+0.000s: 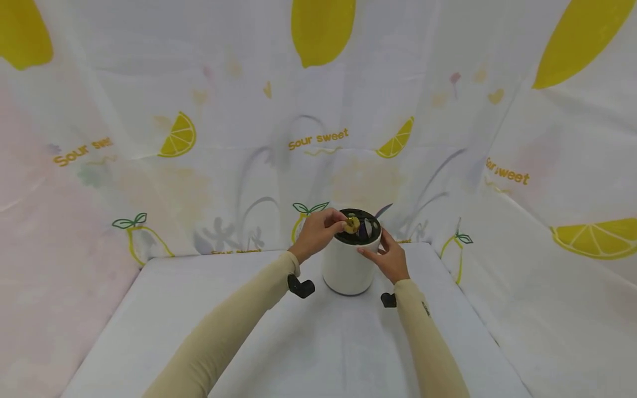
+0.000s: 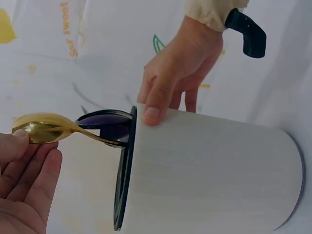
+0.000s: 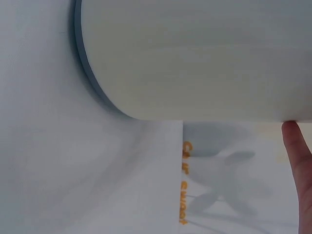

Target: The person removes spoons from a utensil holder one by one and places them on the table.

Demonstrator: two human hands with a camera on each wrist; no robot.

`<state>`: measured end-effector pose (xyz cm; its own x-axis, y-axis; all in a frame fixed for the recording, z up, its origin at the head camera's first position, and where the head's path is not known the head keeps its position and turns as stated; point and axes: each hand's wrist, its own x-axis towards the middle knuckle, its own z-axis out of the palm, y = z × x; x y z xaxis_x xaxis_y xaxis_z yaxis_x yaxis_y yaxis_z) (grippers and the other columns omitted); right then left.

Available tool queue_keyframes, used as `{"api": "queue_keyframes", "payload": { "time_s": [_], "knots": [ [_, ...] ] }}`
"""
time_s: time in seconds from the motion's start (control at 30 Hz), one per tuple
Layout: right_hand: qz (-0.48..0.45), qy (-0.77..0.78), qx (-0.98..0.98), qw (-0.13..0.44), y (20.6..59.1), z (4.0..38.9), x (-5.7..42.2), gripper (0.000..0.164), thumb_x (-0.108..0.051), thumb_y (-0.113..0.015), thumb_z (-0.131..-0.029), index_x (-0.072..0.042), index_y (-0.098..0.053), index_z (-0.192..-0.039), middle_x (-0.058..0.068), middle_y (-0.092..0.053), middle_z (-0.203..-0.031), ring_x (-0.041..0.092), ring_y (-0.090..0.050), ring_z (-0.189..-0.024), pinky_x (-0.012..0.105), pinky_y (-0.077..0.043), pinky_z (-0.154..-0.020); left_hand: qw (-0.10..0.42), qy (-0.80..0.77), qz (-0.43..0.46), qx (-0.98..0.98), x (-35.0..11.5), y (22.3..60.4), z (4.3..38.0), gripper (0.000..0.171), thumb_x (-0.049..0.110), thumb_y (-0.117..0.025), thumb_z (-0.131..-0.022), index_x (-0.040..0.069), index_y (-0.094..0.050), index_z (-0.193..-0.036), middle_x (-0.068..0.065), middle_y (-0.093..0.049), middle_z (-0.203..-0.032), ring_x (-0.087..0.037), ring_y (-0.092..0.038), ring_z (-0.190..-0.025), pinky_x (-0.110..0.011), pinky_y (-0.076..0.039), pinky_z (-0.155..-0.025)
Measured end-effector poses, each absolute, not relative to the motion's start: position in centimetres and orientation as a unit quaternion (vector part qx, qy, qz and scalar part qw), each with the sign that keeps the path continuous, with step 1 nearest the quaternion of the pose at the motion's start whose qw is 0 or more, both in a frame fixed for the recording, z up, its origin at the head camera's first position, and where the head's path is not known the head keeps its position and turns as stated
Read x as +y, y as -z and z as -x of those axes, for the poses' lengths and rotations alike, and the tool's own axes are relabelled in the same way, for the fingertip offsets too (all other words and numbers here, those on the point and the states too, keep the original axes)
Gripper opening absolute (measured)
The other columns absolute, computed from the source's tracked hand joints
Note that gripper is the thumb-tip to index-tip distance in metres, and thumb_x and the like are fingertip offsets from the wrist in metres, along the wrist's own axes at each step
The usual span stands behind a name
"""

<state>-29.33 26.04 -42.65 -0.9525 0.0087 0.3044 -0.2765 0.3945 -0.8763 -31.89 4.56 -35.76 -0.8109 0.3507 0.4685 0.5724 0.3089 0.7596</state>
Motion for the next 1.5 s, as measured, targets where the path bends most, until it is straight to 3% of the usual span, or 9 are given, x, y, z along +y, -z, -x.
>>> {"api": "queue_keyframes", "payload": {
  "time_s": [0.23,0.5,0.8,0.97,1.5],
  "knots": [
    [-0.085,-0.550,-0.821,0.124,43.2,29.4,26.2,0.082,-0.030,-0.078,-0.084,-0.008,-0.035,-0.151,0.014,-0.038,-0.152,0.032,-0.035,-0.139,0.045,-0.044,-0.104,0.120,0.543,0.298,-0.776,3.4,34.1,31.4,0.010,0.016,-0.066,-0.095,0.009,-0.069,-0.102,0.000,-0.069,-0.094,-0.011,-0.066,-0.083,-0.020,-0.056,-0.073],
    [-0.075,-0.544,-0.827,0.119,46.4,31.5,27.5,0.089,-0.046,-0.078,-0.080,-0.023,-0.033,-0.153,0.003,-0.036,-0.153,0.023,-0.035,-0.140,0.043,-0.043,-0.105,0.115,0.588,0.315,-0.736,1.6,31.9,30.7,0.013,0.015,-0.064,-0.097,0.007,-0.067,-0.107,-0.004,-0.068,-0.100,-0.011,-0.068,-0.091,-0.024,-0.057,-0.080],
    [-0.070,-0.539,-0.829,0.133,46.6,31.5,28.0,0.088,-0.047,-0.079,-0.079,-0.026,-0.033,-0.152,0.002,-0.037,-0.153,0.024,-0.037,-0.139,0.044,-0.044,-0.104,0.143,0.611,0.315,-0.712,-0.4,29.5,30.1,0.016,0.006,-0.062,-0.096,-0.003,-0.064,-0.108,-0.017,-0.066,-0.103,-0.026,-0.067,-0.093,-0.027,-0.057,-0.081],
    [-0.068,-0.540,-0.827,0.137,46.6,31.3,28.1,0.087,-0.045,-0.079,-0.080,-0.026,-0.034,-0.152,0.001,-0.036,-0.153,0.024,-0.036,-0.139,0.044,-0.044,-0.104,0.126,0.647,0.295,-0.692,-1.9,28.1,29.2,0.016,0.001,-0.060,-0.096,-0.009,-0.062,-0.108,-0.020,-0.064,-0.103,-0.030,-0.065,-0.096,-0.030,-0.057,-0.083],
    [-0.082,-0.543,-0.824,0.141,46.0,31.7,27.6,0.086,-0.043,-0.078,-0.082,-0.024,-0.033,-0.153,0.005,-0.038,-0.153,0.027,-0.039,-0.137,0.045,-0.044,-0.104,0.138,0.695,0.265,-0.654,-6.2,29.2,31.7,0.018,0.004,-0.063,-0.094,-0.008,-0.062,-0.108,-0.019,-0.062,-0.104,-0.027,-0.065,-0.096,-0.033,-0.057,-0.085]
  ]
}}
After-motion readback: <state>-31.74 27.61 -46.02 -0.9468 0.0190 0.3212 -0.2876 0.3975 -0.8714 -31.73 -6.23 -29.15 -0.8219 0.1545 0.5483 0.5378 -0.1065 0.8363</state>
